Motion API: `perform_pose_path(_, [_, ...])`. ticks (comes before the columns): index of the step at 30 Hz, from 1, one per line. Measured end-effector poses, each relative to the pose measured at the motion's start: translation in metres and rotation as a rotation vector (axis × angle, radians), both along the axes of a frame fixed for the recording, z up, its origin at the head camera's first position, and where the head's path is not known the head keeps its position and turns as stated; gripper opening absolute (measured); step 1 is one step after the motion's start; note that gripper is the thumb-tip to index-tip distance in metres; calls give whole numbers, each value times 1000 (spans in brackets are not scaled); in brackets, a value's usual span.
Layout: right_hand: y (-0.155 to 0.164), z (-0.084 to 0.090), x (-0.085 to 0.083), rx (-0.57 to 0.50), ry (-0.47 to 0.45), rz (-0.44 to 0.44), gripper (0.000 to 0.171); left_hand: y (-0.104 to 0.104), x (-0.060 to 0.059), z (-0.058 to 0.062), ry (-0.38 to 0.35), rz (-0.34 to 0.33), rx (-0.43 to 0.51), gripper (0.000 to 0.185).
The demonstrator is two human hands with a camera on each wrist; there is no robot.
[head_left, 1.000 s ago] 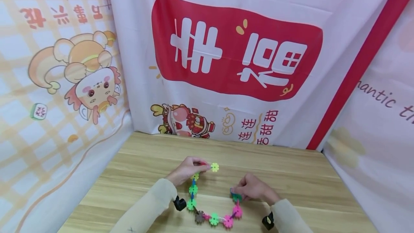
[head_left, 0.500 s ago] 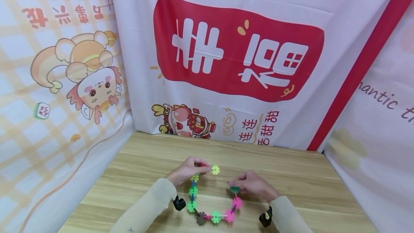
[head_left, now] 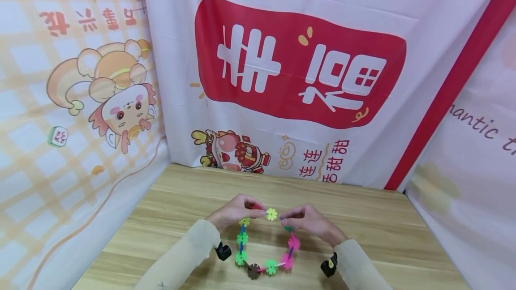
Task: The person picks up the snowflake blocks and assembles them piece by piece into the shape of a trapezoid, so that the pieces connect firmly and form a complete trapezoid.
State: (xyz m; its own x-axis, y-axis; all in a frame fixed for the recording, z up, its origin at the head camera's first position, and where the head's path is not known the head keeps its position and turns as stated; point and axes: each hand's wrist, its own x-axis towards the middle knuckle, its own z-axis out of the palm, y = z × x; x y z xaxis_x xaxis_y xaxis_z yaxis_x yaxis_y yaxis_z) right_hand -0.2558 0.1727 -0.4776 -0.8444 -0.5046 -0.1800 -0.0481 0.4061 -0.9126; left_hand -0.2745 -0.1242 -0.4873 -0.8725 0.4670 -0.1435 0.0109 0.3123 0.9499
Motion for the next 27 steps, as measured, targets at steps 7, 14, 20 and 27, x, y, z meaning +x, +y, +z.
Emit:
perform_pose_path(7, [-1,1,0,-11,13,11,36,-1,1,1,27,-18,-12,30])
perform_pose_path(14, [-2,1,1,-7,28,20,32,0,1,1,54,-39,-13,29])
perform_pose_path(20, [-4,2,1,2,55,23,29,2,2,1,58,-52,-15,24])
perform_pose_path(27, [-5,7,1,22,120,80,22,4,0,-1,77,-78,-16,18])
